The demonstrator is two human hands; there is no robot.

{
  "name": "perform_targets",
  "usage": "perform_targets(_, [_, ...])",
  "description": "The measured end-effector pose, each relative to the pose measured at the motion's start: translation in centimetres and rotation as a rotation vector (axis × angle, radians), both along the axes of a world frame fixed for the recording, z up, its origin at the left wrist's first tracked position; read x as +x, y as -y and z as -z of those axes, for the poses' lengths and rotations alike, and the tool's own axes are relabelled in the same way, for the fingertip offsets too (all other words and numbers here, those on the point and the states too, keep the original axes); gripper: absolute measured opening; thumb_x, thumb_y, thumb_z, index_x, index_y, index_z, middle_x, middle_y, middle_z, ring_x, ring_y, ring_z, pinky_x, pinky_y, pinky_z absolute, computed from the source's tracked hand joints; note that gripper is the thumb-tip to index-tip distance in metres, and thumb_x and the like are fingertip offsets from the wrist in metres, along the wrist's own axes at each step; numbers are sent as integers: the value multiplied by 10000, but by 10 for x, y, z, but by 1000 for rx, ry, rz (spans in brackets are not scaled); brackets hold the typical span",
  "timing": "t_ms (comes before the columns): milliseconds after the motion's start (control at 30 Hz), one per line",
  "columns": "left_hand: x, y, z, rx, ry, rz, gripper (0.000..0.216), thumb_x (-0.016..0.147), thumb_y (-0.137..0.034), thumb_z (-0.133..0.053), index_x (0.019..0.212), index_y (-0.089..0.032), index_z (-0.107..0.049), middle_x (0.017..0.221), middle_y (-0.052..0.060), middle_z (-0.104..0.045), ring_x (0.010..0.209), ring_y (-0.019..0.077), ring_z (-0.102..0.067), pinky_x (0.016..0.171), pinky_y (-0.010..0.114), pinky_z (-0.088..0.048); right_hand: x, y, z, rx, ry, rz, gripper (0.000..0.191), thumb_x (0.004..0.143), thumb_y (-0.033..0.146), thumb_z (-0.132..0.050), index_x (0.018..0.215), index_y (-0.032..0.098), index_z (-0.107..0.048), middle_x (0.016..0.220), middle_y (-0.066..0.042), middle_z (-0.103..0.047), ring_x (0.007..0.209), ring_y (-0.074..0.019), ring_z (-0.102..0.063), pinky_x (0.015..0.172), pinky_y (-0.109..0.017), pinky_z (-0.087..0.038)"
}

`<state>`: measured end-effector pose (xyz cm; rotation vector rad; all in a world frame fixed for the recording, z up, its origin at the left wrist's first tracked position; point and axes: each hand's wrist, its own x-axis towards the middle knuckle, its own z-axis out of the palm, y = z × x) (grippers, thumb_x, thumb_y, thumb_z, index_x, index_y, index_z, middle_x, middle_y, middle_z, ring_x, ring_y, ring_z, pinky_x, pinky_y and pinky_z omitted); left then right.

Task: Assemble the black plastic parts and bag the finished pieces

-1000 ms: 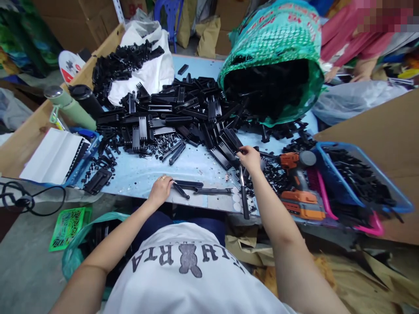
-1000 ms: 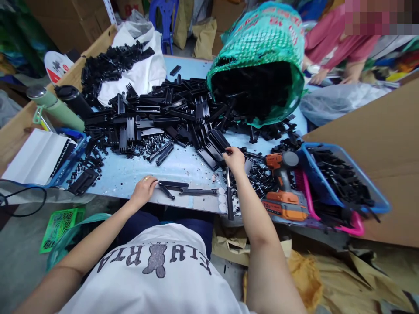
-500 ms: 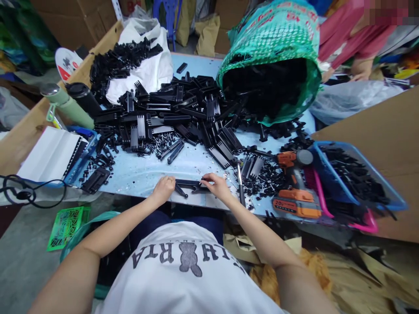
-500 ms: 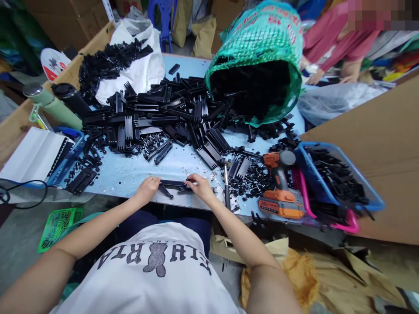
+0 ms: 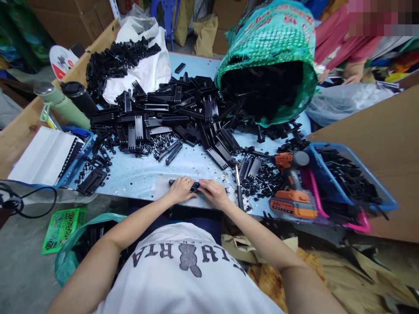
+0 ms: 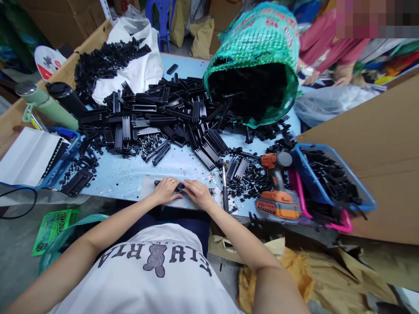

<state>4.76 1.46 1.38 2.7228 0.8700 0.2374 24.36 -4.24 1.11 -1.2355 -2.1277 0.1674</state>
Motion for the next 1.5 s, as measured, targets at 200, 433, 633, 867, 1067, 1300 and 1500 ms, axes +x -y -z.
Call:
perform_targets(200, [-19,2,3,21,27,-31,466,778,-454,-608,1111,-143,-508,1011,103,-593,943,257,-520,809,378,-375,-3,-10,-14,-357,-127,1,339,888,407,-478,1108,192,-619,1080,-102,-663,966,-202,-624,844,-355,-500])
perform_targets(433, [-24,3,-2,23,3,-69,487,757,-430,-642,1138,-164,-495,1010,105,-585,952,261,-512,812,382,-378,-25,-59,-17,-656,-338,316,454,892,495,-384,876,144,-672,769,-90,-680,766,-205,-639,712,-338,-511])
perform_targets(633, [-26,7,0,7,6,-86,572,788,-475,-591,1222,-134,-442,1037,119,-582,960,263,-513,818,380,-374,-7,-8,-4,-155,-14,-51,419,859,396,-524,1216,177,-530,1153,-133,-602,1042,-222,-569,885,-366,-460])
perform_targets(867, [-20,6,4,-10,55,-131,491,773,-485,-596,1123,-152,-509,1021,116,-593,979,266,-522,821,389,-374,6,-11,30,-7,170,-229,380,893,299,-502,1251,174,-484,898,-86,-648,790,-163,-596,698,-295,-484])
perform_targets(1067, [-16,10,4,-18,45,-206,445,788,-461,-583,1110,-162,-517,1013,114,-601,970,273,-529,797,393,-375,13,-23,29,-36,153,-257,370,895,309,-499,1245,191,-499,881,-72,-646,780,-151,-583,688,-276,-471])
perform_targets(1300, [-16,12,2,-18,48,-193,452,784,-460,-585,1104,-147,-518,999,109,-599,949,265,-534,769,377,-377,17,-32,30,-25,211,-389,319,913,318,-462,1204,213,-540,877,-59,-642,750,-135,-567,675,-262,-463])
perform_targets(1500, [-15,11,4,-26,46,-230,445,776,-475,-592,1084,-161,-529,1008,104,-608,957,264,-536,786,381,-373,18,-32,27,-84,197,-380,347,909,349,-465,1222,214,-532,898,-61,-636,779,-134,-569,695,-253,-468])
